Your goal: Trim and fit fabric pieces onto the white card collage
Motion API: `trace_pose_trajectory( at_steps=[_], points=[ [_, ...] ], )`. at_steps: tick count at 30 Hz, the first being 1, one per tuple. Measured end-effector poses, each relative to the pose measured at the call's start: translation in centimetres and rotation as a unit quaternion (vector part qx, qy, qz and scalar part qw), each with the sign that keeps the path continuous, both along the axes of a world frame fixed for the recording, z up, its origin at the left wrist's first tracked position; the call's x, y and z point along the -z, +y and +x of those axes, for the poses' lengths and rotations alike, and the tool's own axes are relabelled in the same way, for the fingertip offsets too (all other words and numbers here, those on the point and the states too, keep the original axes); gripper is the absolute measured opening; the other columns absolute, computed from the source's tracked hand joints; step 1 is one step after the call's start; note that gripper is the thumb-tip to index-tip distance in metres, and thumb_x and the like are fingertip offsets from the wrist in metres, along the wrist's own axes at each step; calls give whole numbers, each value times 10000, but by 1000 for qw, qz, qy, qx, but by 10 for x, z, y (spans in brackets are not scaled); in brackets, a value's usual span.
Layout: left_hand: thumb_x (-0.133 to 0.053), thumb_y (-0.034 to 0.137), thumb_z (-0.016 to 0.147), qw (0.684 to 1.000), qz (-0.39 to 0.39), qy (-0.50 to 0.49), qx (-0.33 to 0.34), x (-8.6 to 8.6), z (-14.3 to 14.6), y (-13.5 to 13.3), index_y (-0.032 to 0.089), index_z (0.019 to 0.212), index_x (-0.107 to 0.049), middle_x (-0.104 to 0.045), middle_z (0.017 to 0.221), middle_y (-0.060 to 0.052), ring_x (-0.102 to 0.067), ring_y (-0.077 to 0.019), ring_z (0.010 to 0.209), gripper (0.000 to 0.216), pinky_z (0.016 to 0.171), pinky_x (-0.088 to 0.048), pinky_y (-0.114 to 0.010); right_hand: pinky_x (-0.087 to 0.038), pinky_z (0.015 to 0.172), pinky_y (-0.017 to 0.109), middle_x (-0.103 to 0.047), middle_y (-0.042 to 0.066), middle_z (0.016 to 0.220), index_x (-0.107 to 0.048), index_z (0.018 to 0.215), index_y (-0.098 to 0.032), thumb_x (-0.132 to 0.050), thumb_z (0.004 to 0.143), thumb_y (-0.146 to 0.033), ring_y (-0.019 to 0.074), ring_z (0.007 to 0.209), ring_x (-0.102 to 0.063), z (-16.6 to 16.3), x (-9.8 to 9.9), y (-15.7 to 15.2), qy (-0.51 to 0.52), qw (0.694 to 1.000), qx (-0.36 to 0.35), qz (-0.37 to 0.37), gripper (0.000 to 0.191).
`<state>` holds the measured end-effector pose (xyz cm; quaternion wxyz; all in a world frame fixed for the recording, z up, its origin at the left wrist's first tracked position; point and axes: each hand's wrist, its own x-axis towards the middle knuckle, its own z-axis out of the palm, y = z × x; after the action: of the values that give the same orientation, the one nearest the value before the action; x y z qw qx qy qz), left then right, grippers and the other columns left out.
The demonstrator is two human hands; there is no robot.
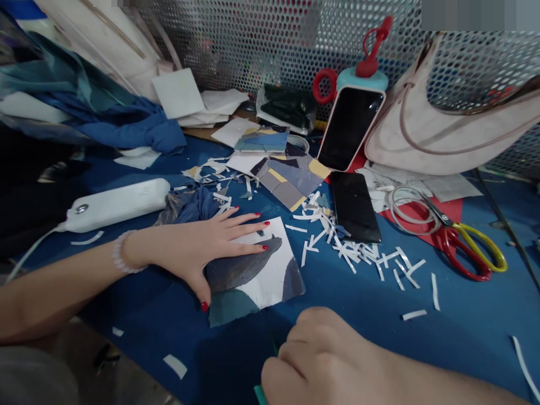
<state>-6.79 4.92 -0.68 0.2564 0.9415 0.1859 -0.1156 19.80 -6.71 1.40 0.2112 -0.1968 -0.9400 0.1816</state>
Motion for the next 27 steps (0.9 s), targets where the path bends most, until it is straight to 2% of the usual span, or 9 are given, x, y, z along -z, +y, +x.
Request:
trace_pose_trajectory(
  at_steps=[3,5,7,8,12,16,18,21,27],
  points=[
    [-751,684,747,1000,0,-1,6,1,1,0,274,1626,-148,-12,1697,-143,22,-451,1547,1142,1158,51,-739,-283,478,288,-418,-25,469,-496,633,-210,-153,1095,-260,113,421,-336,2,8,6,93,995,-1,-39,577],
    [-768,672,736,1000,3,-4,10,1,3,-2,265,1627,-146,5,1695,-147,13,-442,1550,1160,1173,49,-718,-358,526,268,-546,-3,563,-621,845,-186,-190,1104,-297,124,504,-485,2,9,15,76,993,-41,-76,516],
    [-793,656,718,1000,5,-10,13,1,6,-4,248,1625,-165,16,1693,-154,-9,-440,1551,1177,1192,30,-691,-419,581,252,-653,23,695,-628,1109,-156,-251,1107,-382,137,619,-588,1,8,25,38,993,-61,-92,439],
    [-802,646,712,1000,6,-12,13,1,7,-6,237,1625,-173,16,1692,-159,-18,-440,1551,1182,1200,18,-681,-430,584,248,-666,24,713,-612,1161,-144,-294,1098,-413,138,631,-600,0,8,29,38,994,-64,-84,421],
    [-805,632,716,1000,5,-22,16,3,9,-10,197,1621,-196,7,1689,-175,-30,-440,1551,1174,1215,-20,-660,-424,548,247,-634,-3,639,-637,1044,-146,-430,1062,-437,134,572,-575,-4,16,38,57,995,-78,-36,357],
    [-795,681,698,999,4,-49,15,6,8,-10,200,1617,-218,-15,1690,-179,-56,-459,1544,1187,1214,-36,-668,-428,554,253,-664,10,653,-642,1021,-147,-351,1078,-454,132,585,-583,-7,21,42,55,995,-80,-29,426],
    [-783,703,697,998,4,-62,18,8,7,-9,194,1616,-220,-20,1687,-190,-67,-466,1541,1192,1211,-42,-675,-428,566,253,-681,20,679,-641,1021,-140,-305,1100,-393,128,593,-580,-8,20,44,49,995,-81,-26,428],
    [-781,676,722,997,8,-75,18,9,6,-10,184,1611,-239,-34,1684,-202,-89,-471,1537,1152,1206,-63,-685,-417,579,252,-667,13,680,-646,995,-138,-305,1106,-276,120,577,-550,-8,14,48,17,995,-98,-18,384],
    [-790,642,734,998,5,-53,17,6,7,-10,219,1615,-228,-32,1688,-186,-65,-438,1549,1127,1217,-72,-660,-381,632,285,-604,-5,700,-638,991,-170,-362,1082,-234,127,603,-521,-6,7,62,-94,984,-147,-29,298]
  ],
)
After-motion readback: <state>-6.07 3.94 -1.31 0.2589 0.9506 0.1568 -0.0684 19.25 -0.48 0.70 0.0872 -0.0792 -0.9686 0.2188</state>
